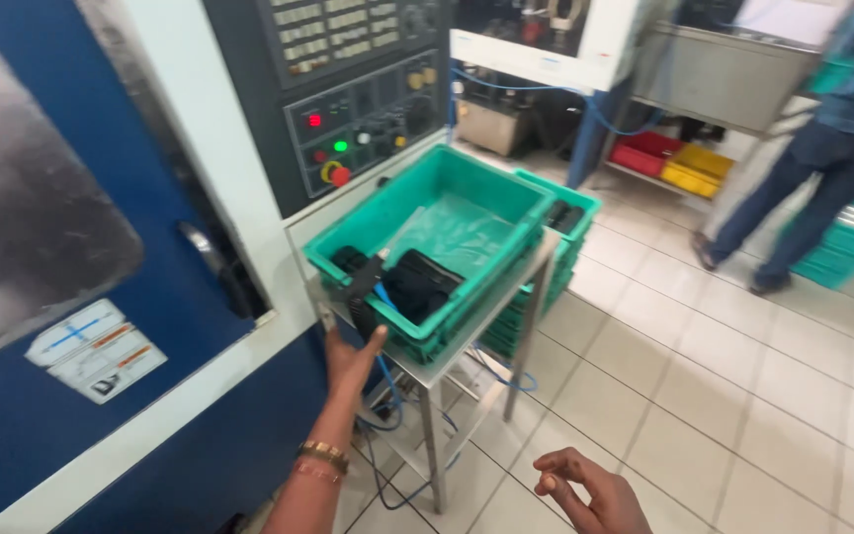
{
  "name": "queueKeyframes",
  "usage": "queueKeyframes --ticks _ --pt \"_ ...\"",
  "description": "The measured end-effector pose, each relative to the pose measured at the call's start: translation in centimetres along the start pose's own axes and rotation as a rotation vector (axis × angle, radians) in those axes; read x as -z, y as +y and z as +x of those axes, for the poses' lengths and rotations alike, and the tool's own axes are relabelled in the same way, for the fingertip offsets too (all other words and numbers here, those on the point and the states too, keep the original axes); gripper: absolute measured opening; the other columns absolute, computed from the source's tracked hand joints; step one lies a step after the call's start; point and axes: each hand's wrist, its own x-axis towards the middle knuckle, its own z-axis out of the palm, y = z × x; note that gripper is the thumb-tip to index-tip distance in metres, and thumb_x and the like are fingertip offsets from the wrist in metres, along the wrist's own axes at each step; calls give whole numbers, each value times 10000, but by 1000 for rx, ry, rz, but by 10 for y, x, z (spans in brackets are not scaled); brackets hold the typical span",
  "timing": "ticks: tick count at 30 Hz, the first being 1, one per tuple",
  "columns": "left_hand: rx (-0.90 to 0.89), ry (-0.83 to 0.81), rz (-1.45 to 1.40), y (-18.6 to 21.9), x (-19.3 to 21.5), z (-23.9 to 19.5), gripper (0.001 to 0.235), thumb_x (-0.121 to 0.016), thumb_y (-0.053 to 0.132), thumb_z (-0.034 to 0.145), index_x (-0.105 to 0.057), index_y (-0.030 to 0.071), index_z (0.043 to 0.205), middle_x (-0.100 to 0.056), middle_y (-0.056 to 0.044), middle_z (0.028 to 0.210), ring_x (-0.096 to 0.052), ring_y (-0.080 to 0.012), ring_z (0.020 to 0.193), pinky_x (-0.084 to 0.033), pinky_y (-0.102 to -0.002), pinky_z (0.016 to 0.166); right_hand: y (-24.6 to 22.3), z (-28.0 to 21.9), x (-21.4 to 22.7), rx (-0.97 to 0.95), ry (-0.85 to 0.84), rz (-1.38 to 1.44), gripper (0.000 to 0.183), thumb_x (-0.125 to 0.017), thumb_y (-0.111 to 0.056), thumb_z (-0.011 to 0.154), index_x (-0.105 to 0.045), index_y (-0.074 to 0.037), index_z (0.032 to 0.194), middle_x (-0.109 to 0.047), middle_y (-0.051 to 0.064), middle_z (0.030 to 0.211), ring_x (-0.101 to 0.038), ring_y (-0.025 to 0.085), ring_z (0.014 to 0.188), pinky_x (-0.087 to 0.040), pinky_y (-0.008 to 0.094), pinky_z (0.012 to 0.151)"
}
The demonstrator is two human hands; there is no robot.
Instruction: The worker operates a CNC lathe to machine metal rings, uses an air gun for cleaning, and performs quality control measurements.
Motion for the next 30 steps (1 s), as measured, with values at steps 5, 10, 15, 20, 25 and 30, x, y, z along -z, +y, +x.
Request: queueKeyframes --ticks 5,10,15,20,25,30 --pt "395 -77 -142 51 -21 33 749 -823 460 752 -560 43 1317 -695 -190 1116 -693 -328 905 -579 -543 765 -15 79 -27 111 -2 97 252 -628 -267 967 -752 -47 961 -786 65 852 -797 184 889 -553 365 941" --pt "39 -46 112 31 1 51 634 -733 596 864 -699 48 1180 -762 -174 935 -734 -296 831 -554 -454 733 -58 178 -53 192 22 192 381 -469 -277 1087 -706 0 974 -760 101 810 -788 198 758 -608 355 779" --pt "-55 -181 226 121 75 61 484 -788 477 872 -760 26 1046 -765 -167 866 -737 -240 820 -566 -374 726 -152 279 -92 119 212 -458 287 -641 -241 948 -674 -214 1232 -737 116 1075 -727 271 906 -569 403 768" --pt "31 -274 -202 89 169 105 374 -874 270 775 -722 40 1027 -745 -63 896 -679 -131 799 -547 -312 712 -107 356 -126 368 -6 -802 548 -746 -268 765 -629 -295 1300 -654 182 1247 -666 390 1018 -559 497 802" --pt "-21 -152 6 91 260 128 367 -917 252 706 -730 22 922 -664 -94 905 -643 -154 792 -509 -303 703 -118 378 -88 42 168 -720 357 -546 -419 989 -609 -239 1290 -748 138 1064 -717 366 978 -572 497 805" --pt "85 -144 82 90 272 151 377 -861 337 718 -784 44 942 -627 -66 1254 -659 -203 802 -507 -357 730 -171 413 -47 -281 49 -1051 391 -523 -535 1021 -770 -282 1185 -818 67 1067 -764 302 1068 -606 449 922"
